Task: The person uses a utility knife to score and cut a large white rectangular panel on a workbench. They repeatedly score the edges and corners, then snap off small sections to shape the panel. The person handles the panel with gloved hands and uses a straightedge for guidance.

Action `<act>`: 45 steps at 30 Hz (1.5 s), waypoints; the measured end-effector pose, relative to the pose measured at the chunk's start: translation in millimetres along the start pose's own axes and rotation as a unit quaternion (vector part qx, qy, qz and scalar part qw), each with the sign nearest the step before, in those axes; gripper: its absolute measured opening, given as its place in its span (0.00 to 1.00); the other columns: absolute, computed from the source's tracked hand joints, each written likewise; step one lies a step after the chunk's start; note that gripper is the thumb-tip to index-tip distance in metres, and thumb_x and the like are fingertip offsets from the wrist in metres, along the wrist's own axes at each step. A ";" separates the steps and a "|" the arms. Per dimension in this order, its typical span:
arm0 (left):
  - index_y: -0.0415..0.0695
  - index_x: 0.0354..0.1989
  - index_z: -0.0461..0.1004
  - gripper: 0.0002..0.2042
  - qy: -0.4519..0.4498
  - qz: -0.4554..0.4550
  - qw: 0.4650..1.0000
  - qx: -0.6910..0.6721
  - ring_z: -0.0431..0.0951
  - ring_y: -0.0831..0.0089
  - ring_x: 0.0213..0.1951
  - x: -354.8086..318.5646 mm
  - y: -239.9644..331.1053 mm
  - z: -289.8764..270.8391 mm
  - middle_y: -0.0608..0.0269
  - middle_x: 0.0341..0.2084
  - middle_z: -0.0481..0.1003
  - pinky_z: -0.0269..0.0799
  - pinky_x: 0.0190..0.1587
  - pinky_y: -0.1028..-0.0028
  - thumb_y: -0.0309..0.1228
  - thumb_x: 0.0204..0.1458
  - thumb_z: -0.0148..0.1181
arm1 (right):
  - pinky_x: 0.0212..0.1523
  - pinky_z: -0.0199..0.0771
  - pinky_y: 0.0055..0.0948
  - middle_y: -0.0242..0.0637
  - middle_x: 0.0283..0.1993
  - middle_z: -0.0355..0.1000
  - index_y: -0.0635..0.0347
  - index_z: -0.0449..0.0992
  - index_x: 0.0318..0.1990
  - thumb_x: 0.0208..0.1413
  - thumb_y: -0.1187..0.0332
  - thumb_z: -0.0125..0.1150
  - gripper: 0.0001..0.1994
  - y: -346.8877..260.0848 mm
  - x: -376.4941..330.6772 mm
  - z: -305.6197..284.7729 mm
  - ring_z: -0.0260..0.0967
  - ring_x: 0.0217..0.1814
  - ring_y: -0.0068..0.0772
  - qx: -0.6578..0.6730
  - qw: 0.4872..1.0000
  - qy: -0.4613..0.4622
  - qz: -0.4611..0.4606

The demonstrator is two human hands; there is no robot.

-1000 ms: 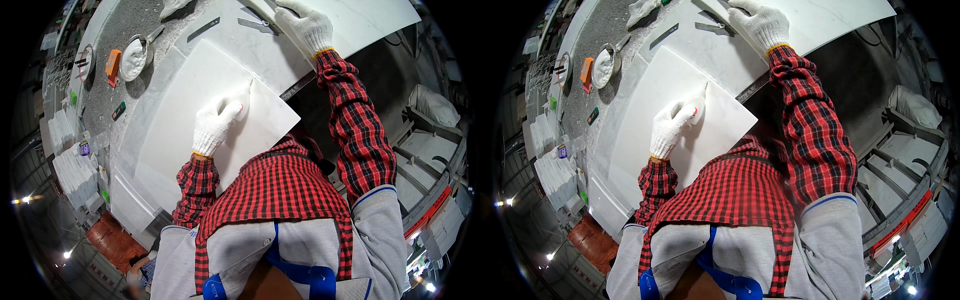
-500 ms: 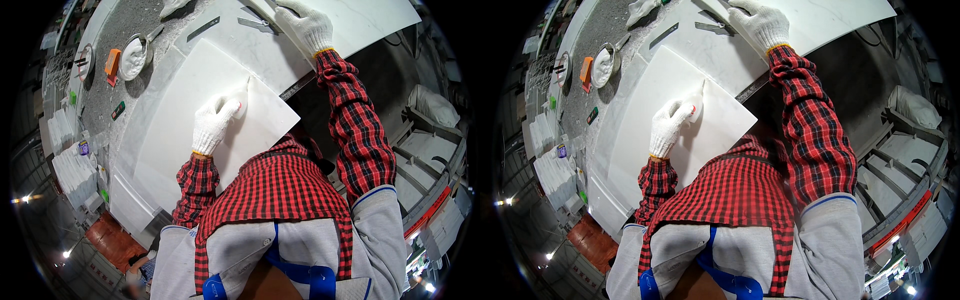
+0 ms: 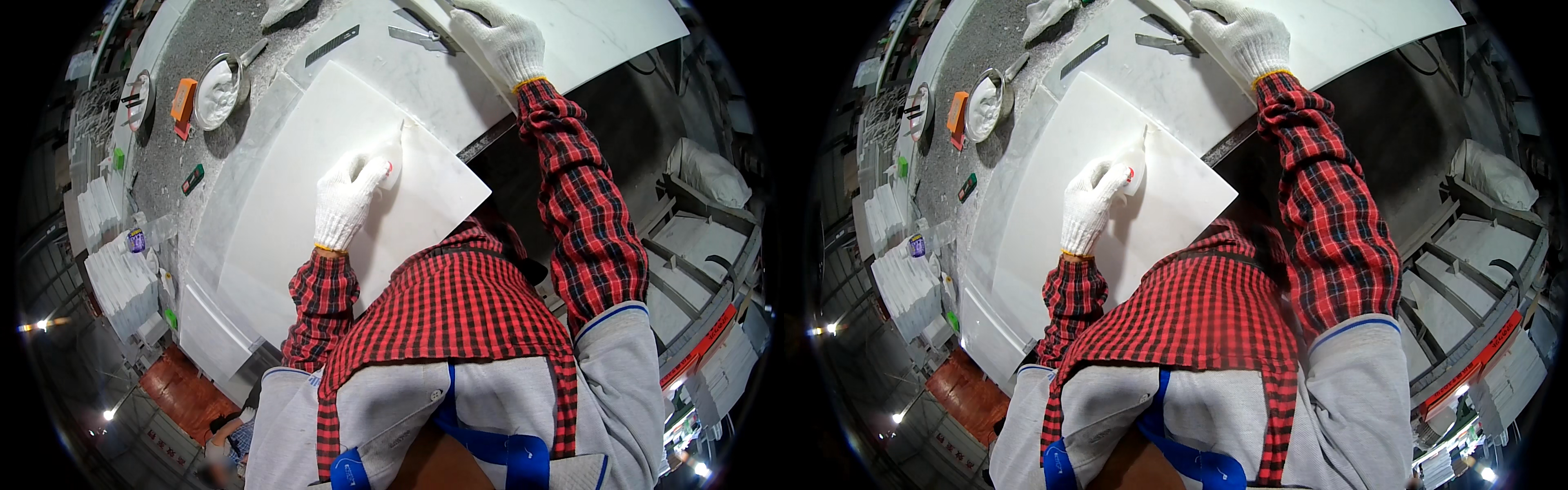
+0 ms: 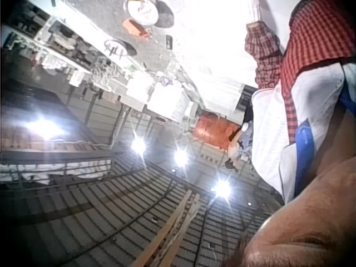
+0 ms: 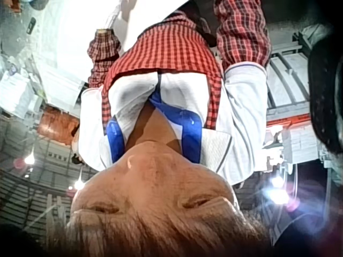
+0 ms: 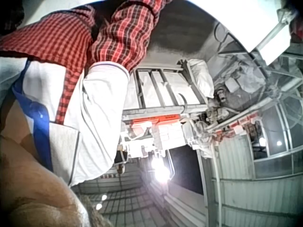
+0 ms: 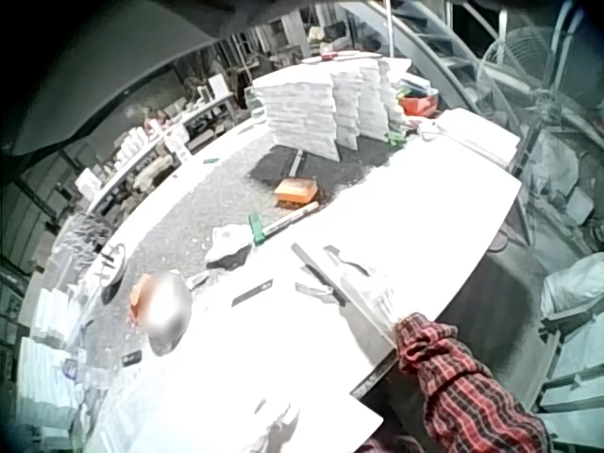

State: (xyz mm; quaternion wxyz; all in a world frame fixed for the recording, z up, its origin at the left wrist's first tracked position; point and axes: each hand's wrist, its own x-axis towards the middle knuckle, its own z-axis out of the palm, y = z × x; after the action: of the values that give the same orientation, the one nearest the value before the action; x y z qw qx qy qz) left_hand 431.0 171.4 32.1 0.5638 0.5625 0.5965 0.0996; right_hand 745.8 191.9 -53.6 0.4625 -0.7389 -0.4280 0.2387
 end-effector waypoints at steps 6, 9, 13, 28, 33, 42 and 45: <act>0.33 0.49 0.81 0.22 0.009 0.000 1.000 0.004 0.77 0.79 0.28 -0.3 1.8 0.8 0.59 0.31 0.82 0.74 0.35 0.76 0.40 0.53 0.67 | 0.41 0.83 0.42 0.43 0.58 0.76 0.46 0.69 0.68 0.61 0.49 0.64 0.30 1.3 0.0 1.4 0.82 0.41 0.39 0.035 0.999 -0.014 0.012; 0.33 0.49 0.81 0.22 0.010 0.001 1.000 0.006 0.77 0.79 0.28 -0.4 2.2 1.3 0.59 0.31 0.82 0.74 0.35 0.76 0.40 0.53 0.67 | 0.41 0.83 0.42 0.43 0.58 0.76 0.46 0.69 0.68 0.61 0.49 0.64 0.30 2.6 0.0 1.0 0.82 0.41 0.40 0.051 0.998 -0.019 0.019; 0.33 0.49 0.81 0.22 0.009 -0.003 1.000 0.004 0.77 0.78 0.28 3.3 -0.9 -0.7 0.58 0.31 0.82 0.74 0.35 0.76 0.40 0.53 0.67 | 0.41 0.83 0.43 0.43 0.59 0.76 0.46 0.68 0.69 0.61 0.49 0.64 0.31 4.0 0.0 1.4 0.82 0.41 0.40 0.073 0.996 -0.030 0.028; 0.33 0.49 0.81 0.22 0.018 -0.001 1.000 -0.002 0.79 0.77 0.31 5.6 -1.3 0.5 0.58 0.33 0.82 0.75 0.35 0.76 0.40 0.53 0.66 | 0.40 0.83 0.45 0.44 0.61 0.74 0.47 0.65 0.71 0.60 0.49 0.64 0.33 6.2 2.3 2.4 0.82 0.40 0.41 0.139 0.987 -0.060 0.060; 0.33 0.53 0.78 0.19 0.039 0.045 0.992 -0.107 0.80 0.75 0.36 7.9 -13.7 -6.4 0.59 0.38 0.81 0.76 0.40 0.75 0.37 0.60 0.63 | 0.39 0.83 0.46 0.45 0.62 0.74 0.48 0.65 0.72 0.60 0.49 0.64 0.34 6.0 5.5 3.5 0.82 0.40 0.41 0.172 0.978 -0.083 0.082; 0.36 0.64 0.67 0.23 0.082 0.178 0.938 -0.287 0.80 0.71 0.48 67.9 20.6 -44.8 0.58 0.50 0.76 0.75 0.52 0.72 0.33 0.64 0.62 | 0.45 0.81 0.34 0.39 0.36 0.84 0.35 0.85 0.53 0.59 0.45 0.59 0.19 -12.2 -3.1 -0.9 0.83 0.38 0.40 -0.144 0.982 0.098 -0.068; 0.37 0.64 0.68 0.23 0.092 0.189 0.927 -0.310 0.79 0.68 0.51 123.8 33.8 -58.5 0.57 0.51 0.77 0.76 0.55 0.68 0.30 0.62 0.63 | 0.45 0.81 0.32 0.38 0.37 0.84 0.37 0.85 0.53 0.59 0.45 0.60 0.20 -20.1 -5.1 -4.8 0.83 0.39 0.39 -0.126 0.988 0.079 -0.044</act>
State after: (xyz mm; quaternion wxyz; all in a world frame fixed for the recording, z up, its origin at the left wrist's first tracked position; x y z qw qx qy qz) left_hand 437.2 310.3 8.3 0.6234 0.4506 0.4674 0.4356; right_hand 738.5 189.4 -33.8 0.4081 -0.7884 -0.4487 0.1030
